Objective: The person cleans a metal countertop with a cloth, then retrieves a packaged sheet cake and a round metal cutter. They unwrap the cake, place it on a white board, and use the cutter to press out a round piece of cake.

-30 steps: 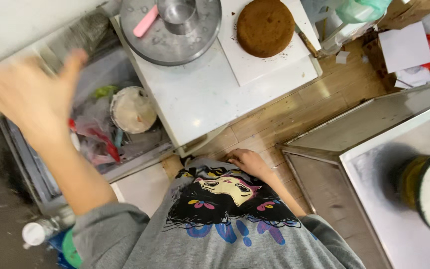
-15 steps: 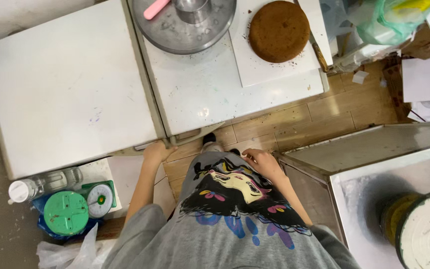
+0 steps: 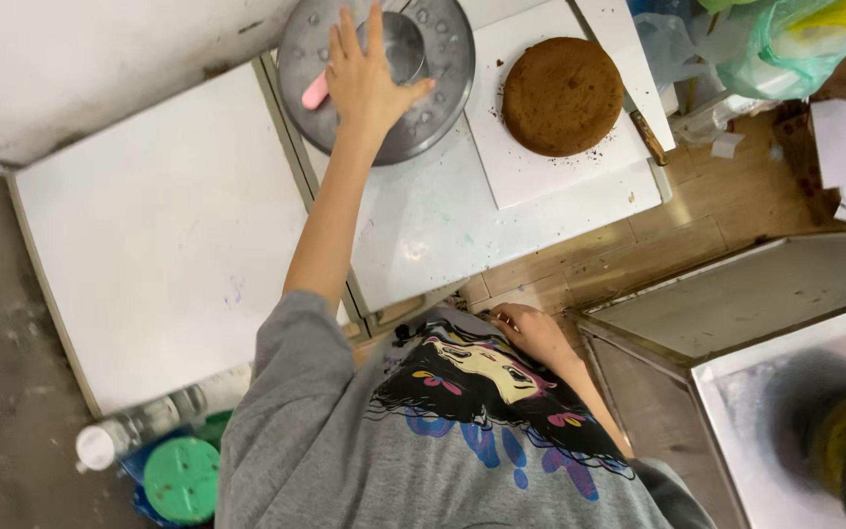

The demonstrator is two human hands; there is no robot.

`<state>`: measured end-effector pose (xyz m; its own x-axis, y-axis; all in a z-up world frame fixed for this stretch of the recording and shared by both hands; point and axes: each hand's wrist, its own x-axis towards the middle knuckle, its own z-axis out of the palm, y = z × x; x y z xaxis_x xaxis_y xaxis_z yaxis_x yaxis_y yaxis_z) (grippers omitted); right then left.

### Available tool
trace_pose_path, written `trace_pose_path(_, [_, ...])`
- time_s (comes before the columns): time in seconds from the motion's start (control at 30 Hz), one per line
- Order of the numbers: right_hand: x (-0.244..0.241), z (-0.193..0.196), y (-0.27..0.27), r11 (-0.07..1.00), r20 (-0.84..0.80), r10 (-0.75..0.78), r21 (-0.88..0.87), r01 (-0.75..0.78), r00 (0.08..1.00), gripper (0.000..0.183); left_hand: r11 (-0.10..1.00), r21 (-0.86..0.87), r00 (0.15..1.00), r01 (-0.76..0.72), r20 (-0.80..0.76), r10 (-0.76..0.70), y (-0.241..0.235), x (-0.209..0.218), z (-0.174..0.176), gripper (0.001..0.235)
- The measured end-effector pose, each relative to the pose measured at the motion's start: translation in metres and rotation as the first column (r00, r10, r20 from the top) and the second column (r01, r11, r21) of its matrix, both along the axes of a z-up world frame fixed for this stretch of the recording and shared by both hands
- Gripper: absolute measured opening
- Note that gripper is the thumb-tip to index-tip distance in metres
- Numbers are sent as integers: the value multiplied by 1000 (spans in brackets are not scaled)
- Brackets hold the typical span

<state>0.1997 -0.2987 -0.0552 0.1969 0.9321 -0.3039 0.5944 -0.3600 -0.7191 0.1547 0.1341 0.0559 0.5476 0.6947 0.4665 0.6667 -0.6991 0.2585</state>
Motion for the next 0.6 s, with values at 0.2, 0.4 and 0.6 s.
trace_pose_path(0.2, [-1,-2,14,984,-49,-176,-22,175,983,26,945,-311,960,-101,-281,10,33,44,0,113])
trace_pose_path(0.4, [20,-14,21,995,-76,-99,-9,99,992,25,978,38,971,207,117,-210,11,133,8,100])
trace_pose_path(0.6, [79,-13,25,987,-33,-96,-133,91,995,29,968,-70,967,240,108,-232,-12,289,-60,98])
